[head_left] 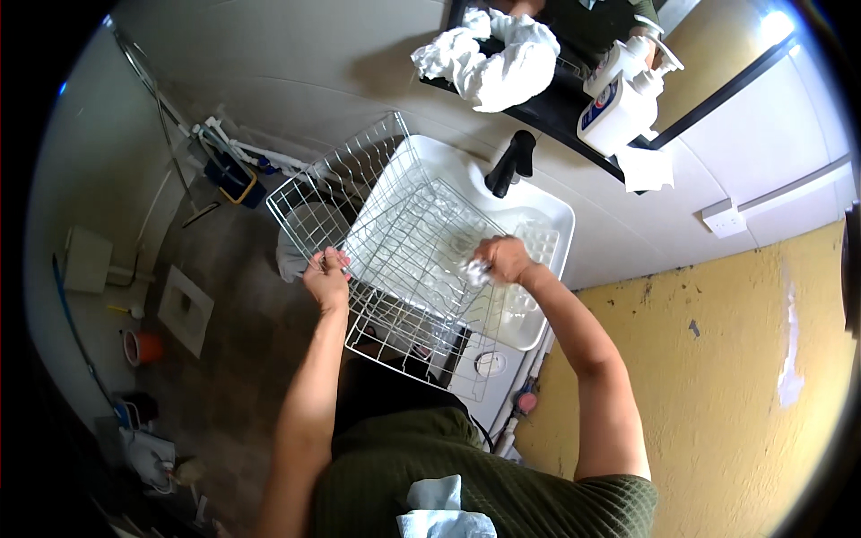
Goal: The person wipes a rectangular wire rack with a cloth under running water in a sink.
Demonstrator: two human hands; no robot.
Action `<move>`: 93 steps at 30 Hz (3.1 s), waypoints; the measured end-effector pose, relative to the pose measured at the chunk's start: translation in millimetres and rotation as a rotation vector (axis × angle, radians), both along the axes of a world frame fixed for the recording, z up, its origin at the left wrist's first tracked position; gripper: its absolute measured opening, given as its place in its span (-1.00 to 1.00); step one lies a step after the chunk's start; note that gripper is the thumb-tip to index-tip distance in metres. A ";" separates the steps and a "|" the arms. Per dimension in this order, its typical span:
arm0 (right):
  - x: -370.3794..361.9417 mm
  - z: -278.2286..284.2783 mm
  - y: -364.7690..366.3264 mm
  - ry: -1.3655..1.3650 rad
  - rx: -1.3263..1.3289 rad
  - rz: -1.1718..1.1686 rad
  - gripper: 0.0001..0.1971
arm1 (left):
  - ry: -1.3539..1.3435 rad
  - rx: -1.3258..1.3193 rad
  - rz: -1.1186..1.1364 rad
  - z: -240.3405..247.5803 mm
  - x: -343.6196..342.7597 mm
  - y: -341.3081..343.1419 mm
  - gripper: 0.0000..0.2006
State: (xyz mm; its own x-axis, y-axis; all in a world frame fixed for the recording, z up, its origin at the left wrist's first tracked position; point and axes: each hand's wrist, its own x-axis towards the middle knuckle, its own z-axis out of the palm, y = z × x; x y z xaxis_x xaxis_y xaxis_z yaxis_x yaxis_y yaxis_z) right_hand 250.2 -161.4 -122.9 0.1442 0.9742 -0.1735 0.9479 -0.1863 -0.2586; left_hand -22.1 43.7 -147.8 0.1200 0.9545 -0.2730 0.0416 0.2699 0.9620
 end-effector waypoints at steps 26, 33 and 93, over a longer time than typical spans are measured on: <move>2.2 -41.2 41.1 -0.340 0.289 0.008 -0.70 | 0.024 -0.035 -0.002 -0.9 -3.4 0.6 -0.84; -9.8 -40.5 70.7 -0.253 -0.089 -0.467 -0.73 | 0.017 -0.049 0.019 -2.1 -4.6 -1.0 -0.83; -15.0 91.2 -28.8 1.086 1.099 -0.621 -0.85 | -0.076 -0.084 -0.173 38.2 -26.9 -6.8 -0.44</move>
